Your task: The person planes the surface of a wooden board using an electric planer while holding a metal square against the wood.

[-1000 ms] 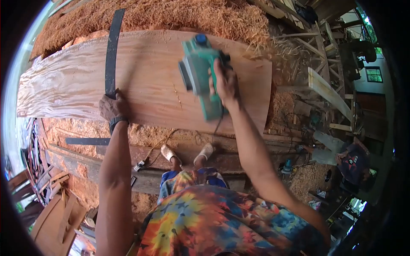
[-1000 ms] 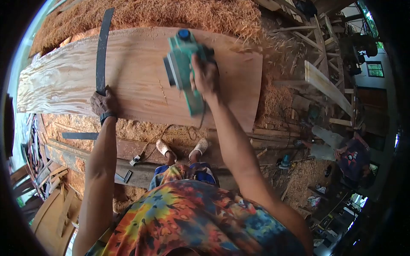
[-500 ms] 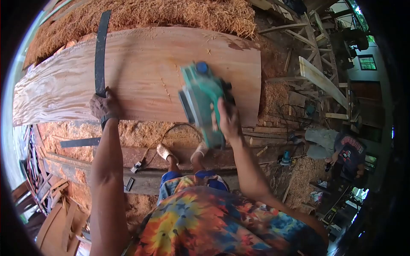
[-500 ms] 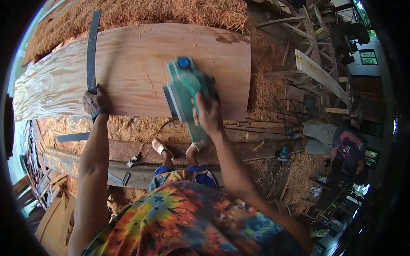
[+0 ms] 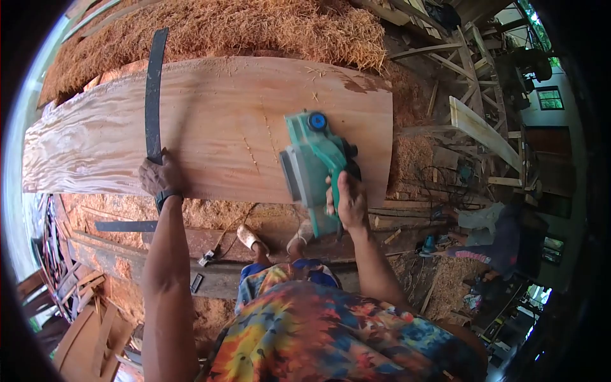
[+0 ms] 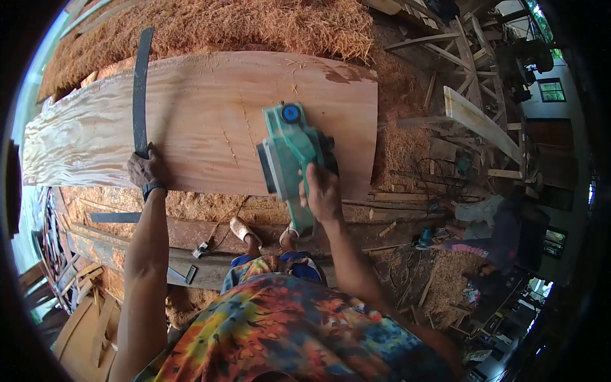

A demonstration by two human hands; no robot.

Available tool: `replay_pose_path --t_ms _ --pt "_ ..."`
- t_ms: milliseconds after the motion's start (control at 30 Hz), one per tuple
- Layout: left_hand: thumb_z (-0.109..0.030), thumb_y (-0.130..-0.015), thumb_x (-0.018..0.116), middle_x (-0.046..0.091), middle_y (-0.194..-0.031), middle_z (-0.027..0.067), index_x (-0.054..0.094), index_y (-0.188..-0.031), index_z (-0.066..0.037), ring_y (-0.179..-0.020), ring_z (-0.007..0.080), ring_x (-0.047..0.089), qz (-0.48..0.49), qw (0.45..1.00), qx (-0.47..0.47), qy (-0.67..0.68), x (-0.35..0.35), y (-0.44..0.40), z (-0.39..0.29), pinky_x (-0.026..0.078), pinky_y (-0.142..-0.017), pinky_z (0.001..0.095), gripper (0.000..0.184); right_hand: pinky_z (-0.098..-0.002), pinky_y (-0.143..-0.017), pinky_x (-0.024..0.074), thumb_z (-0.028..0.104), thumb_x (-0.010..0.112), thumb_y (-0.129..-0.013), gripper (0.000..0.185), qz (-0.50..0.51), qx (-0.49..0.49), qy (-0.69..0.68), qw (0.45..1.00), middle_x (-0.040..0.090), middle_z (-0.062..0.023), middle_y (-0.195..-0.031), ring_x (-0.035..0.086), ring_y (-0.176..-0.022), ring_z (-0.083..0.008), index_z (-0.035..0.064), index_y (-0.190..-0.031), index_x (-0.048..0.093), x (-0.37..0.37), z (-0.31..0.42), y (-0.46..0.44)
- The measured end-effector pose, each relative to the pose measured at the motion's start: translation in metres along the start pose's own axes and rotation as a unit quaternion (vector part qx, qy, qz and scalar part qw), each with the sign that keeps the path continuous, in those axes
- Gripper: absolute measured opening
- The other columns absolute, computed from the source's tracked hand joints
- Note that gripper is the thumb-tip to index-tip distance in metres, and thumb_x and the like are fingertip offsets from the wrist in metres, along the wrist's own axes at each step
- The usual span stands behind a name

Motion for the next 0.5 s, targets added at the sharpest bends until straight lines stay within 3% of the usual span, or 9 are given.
replay_pose_path --t_ms 67,133,333,500 --pt "-0.057 -0.092 0.052 0.055 -0.125 0.0217 0.056 -0.122 -0.002 -0.124 0.0389 0.047 0.001 1.000 -0.005 0.004 0.000 -0.001 0.001 0.035 -0.104 0.0516 0.063 -0.0266 -0.041 0.0383 0.056 0.047 -0.101 0.058 0.003 -0.004 -0.001 1.000 0.050 -0.0029 -0.056 0.046 -0.041 -0.0104 -0.0005 -0.096 0.059 0.006 0.010 -0.036" --pt "-0.056 -0.092 0.053 0.055 -0.124 0.0217 0.056 -0.122 -0.002 -0.124 0.0388 0.047 0.001 1.000 -0.008 0.008 0.001 -0.001 0.001 0.035 -0.104 0.0517 0.062 -0.0257 -0.038 0.0349 0.048 0.048 -0.103 0.051 -0.016 -0.011 -0.013 1.000 0.050 -0.0017 -0.053 0.046 -0.038 -0.0097 0.0008 -0.087 0.059 0.013 0.019 -0.072" --pt "-0.057 -0.092 0.052 0.053 -0.127 0.0217 0.054 -0.124 -0.002 -0.126 0.0382 0.046 -0.017 1.000 -0.001 0.006 0.007 -0.002 0.004 0.034 -0.105 0.0513 0.064 -0.0267 -0.037 0.0393 0.058 0.053 -0.097 0.055 -0.014 -0.082 0.005 0.996 0.051 -0.0014 -0.053 0.048 -0.038 -0.0113 0.0049 -0.082 0.057 0.033 0.057 -0.177" --pt "-0.059 -0.092 0.053 0.054 -0.126 0.0213 0.055 -0.123 -0.003 -0.125 0.0383 0.047 -0.015 1.000 0.005 0.004 0.007 -0.003 0.004 0.035 -0.104 0.0505 0.064 -0.0283 -0.037 0.0401 0.062 0.052 -0.096 0.059 -0.009 -0.041 -0.056 0.998 0.053 -0.0042 -0.057 0.049 -0.039 -0.0129 0.0040 -0.085 0.057 0.040 0.065 -0.218"
Point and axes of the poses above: each hand's wrist, its own y-axis away from the middle knuckle, its own x-axis out of the palm, z = x × y, the point moved 4 cm from there along -y, towards the middle knuckle
